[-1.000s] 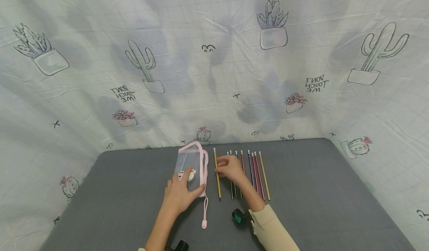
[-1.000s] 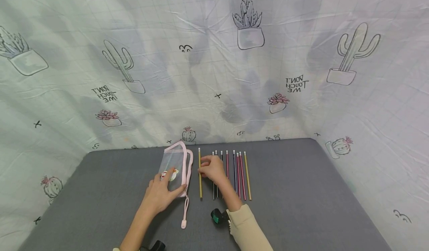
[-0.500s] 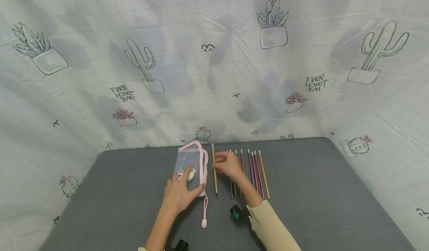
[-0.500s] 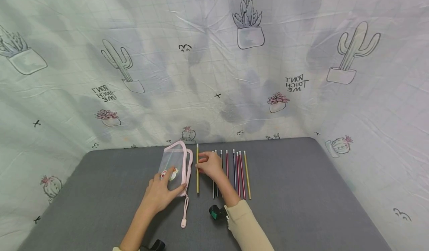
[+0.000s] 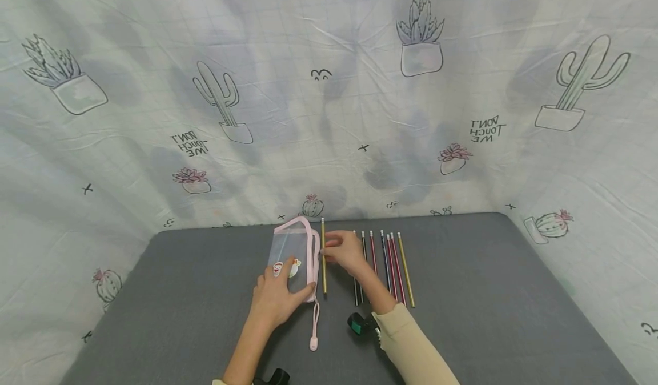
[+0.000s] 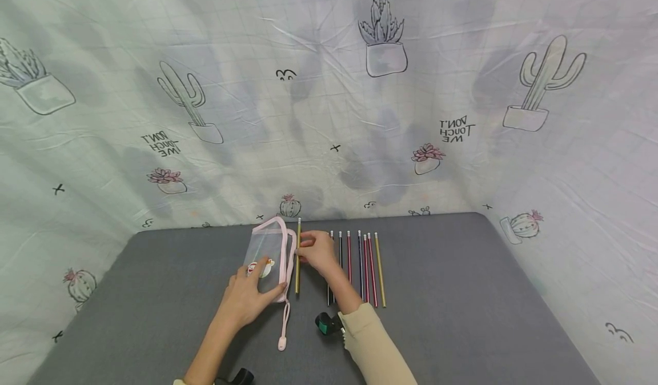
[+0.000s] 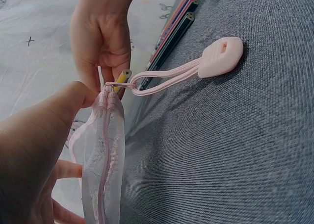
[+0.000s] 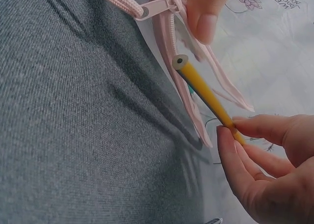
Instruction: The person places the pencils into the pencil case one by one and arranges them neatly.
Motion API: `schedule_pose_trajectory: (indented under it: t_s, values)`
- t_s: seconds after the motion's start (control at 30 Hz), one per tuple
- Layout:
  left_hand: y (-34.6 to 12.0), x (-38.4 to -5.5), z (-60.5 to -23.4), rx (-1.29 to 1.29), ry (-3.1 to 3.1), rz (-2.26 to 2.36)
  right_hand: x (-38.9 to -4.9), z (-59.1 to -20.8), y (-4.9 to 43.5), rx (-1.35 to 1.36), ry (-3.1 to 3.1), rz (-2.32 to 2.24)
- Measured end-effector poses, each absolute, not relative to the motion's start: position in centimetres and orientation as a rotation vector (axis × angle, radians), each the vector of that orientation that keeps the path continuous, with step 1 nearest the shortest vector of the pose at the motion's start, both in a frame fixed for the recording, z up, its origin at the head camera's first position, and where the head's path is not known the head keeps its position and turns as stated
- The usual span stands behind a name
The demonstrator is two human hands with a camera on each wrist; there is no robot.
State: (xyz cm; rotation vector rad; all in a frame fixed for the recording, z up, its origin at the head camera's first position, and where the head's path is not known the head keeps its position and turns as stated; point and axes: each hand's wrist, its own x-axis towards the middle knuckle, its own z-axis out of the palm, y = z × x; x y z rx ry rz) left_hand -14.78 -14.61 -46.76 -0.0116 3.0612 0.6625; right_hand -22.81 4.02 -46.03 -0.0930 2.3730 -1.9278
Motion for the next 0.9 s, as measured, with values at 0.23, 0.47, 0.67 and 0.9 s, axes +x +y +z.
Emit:
schedule_pose_trajectory:
  t_s: [0.23,0.47,0.67,0.9]
  values:
    - [-14.5,-14.6,-46.6,0.0,3.08,0.673,-22.9,-46.0,3.5,-0.092,2.335,-1.99]
    - [-14.6,-14.6,-46.6,0.007,3.076,0.683,-23.1,-46.3,2.6,-0.038,2.312,-2.067]
    - [-14.6,-14.6,-46.6,0.001,3.067,0.682,-23.1,-46.7,2.0,0.018,2.284,-2.111]
    - [-14.6,-14.6,-46.5,-0.013,3.058,0.689,-22.7,-46.9,1.5,0.046,2.267,-2.101]
